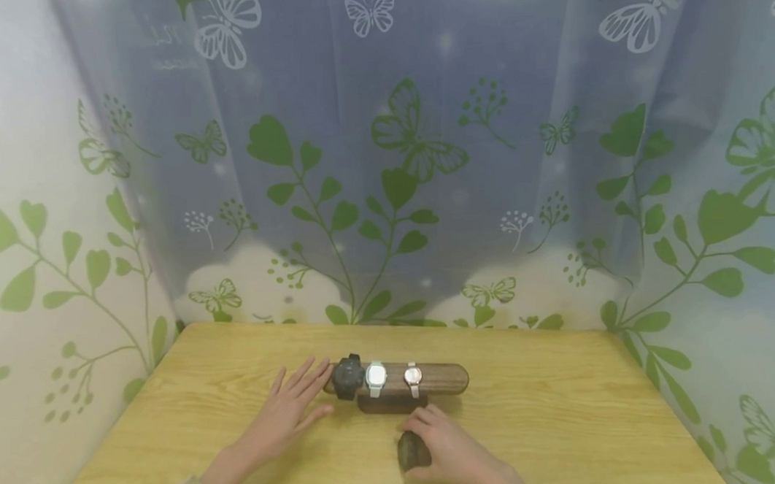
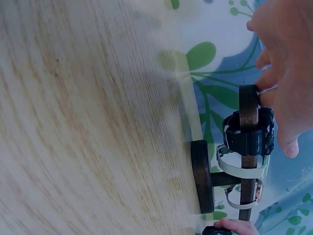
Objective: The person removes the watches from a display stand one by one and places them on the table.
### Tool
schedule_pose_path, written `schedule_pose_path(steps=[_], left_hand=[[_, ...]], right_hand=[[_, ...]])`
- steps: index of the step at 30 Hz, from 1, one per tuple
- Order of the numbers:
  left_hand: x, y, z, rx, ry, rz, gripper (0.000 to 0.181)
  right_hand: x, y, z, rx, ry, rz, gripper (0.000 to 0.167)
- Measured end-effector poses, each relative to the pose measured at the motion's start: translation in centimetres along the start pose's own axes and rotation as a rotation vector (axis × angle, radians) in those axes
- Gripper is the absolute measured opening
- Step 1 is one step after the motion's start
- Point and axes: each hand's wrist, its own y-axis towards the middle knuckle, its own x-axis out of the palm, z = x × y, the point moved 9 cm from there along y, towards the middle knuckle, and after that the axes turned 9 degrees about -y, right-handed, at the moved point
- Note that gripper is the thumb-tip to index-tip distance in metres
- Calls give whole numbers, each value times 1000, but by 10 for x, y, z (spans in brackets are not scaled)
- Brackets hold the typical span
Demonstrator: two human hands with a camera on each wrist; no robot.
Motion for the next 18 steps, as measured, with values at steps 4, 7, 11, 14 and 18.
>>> schedule_pose_path(steps=[4, 7, 11, 14, 18], left_hand=[[1, 0, 0, -4, 5, 1, 70], [0, 0, 0, -5, 7, 4, 69], [0, 0, 1, -3, 8, 9, 69], [0, -1, 1, 1, 7, 12, 70], [-1, -1, 2, 16, 4, 27, 70]], right_hand=[[-3, -3, -1, -11, 10, 14, 61], [-6, -6, -1, -1, 48, 19, 62], [-11, -11, 3, 33, 92, 39, 59], [-18, -16, 6, 54, 109, 101, 52], [-32, -24, 11, 59, 99, 245, 38]])
